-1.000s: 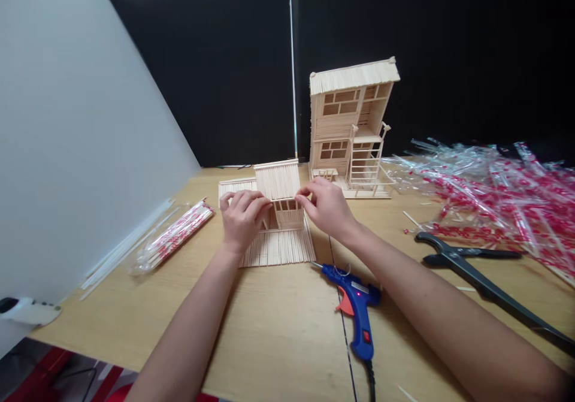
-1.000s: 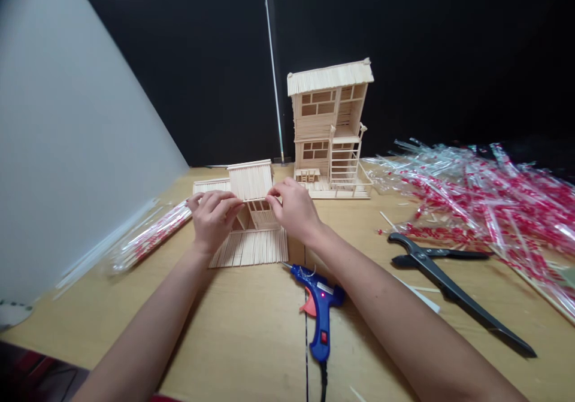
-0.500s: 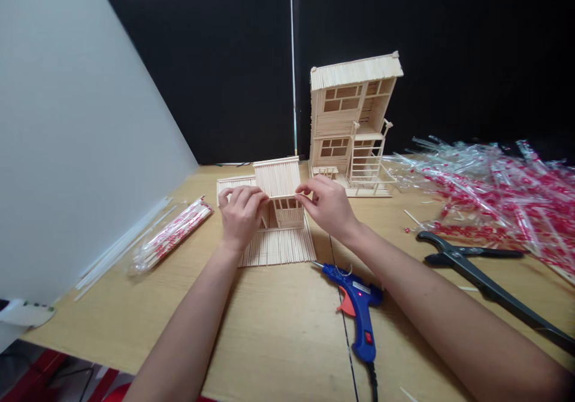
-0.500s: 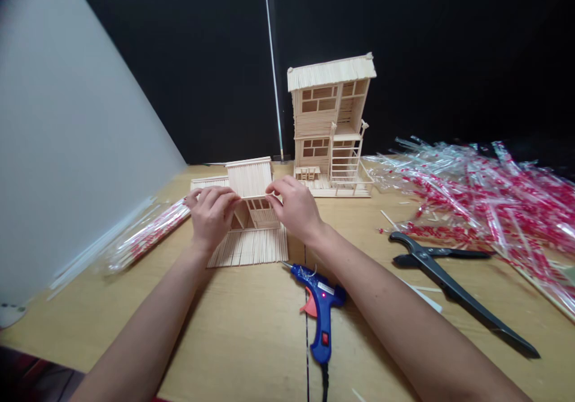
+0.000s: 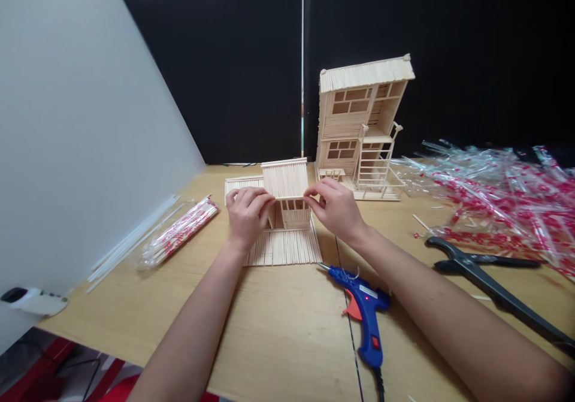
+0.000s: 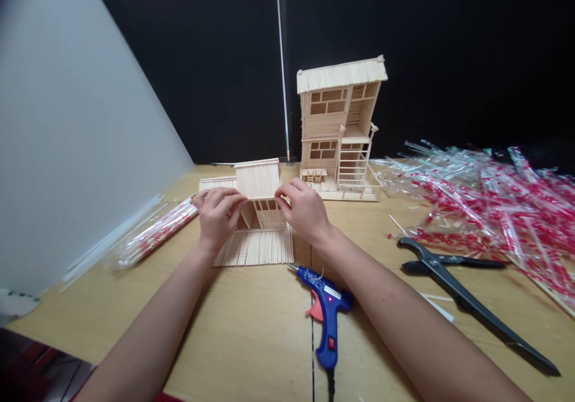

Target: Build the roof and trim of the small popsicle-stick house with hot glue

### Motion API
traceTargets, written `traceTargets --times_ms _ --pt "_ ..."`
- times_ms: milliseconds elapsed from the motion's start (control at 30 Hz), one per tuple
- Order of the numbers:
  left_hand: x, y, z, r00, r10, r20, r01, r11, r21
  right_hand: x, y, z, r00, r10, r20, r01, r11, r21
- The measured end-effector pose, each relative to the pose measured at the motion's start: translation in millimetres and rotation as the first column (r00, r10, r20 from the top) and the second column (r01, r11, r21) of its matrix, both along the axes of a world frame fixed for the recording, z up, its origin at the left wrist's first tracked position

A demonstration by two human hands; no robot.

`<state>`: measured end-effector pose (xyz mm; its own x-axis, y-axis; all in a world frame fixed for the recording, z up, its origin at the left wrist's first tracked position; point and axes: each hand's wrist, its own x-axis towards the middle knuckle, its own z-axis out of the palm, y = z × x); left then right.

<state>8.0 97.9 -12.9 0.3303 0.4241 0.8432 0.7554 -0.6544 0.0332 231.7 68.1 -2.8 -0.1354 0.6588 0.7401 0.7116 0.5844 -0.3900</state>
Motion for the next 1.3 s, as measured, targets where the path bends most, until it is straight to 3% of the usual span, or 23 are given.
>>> traceTargets --times_ms 267,567,900,1300 --pt "-3.7 -2.9 0.4 0.998 0.045 0.054 -0.043 0.998 -0.036 -0.7 0.1 -0.1 1.000 0.002 0.007 -0.002 1.000 0.020" --pt "-5.0 -4.7 -2.3 0.994 0.011 0.105 -0.010 1.000 -0.010 -3.9 -1.0 -1.1 0.999 -0.014 0.030 0.014 1.000 0.014" --pt "1.1 -6.4 -0.4 0.995 0.047 0.091 -0.044 0.999 -0.032 -3.2 -0.6 -0.7 1.000 -0.006 0.015 0.006 1.000 0.009" --pt "-0.1 -5.6 -1.0 0.994 0.029 0.105 -0.027 1.000 -0.015 -3.1 0.5 6.1 0.962 -0.014 -0.273 -0.047 0.975 -0.215"
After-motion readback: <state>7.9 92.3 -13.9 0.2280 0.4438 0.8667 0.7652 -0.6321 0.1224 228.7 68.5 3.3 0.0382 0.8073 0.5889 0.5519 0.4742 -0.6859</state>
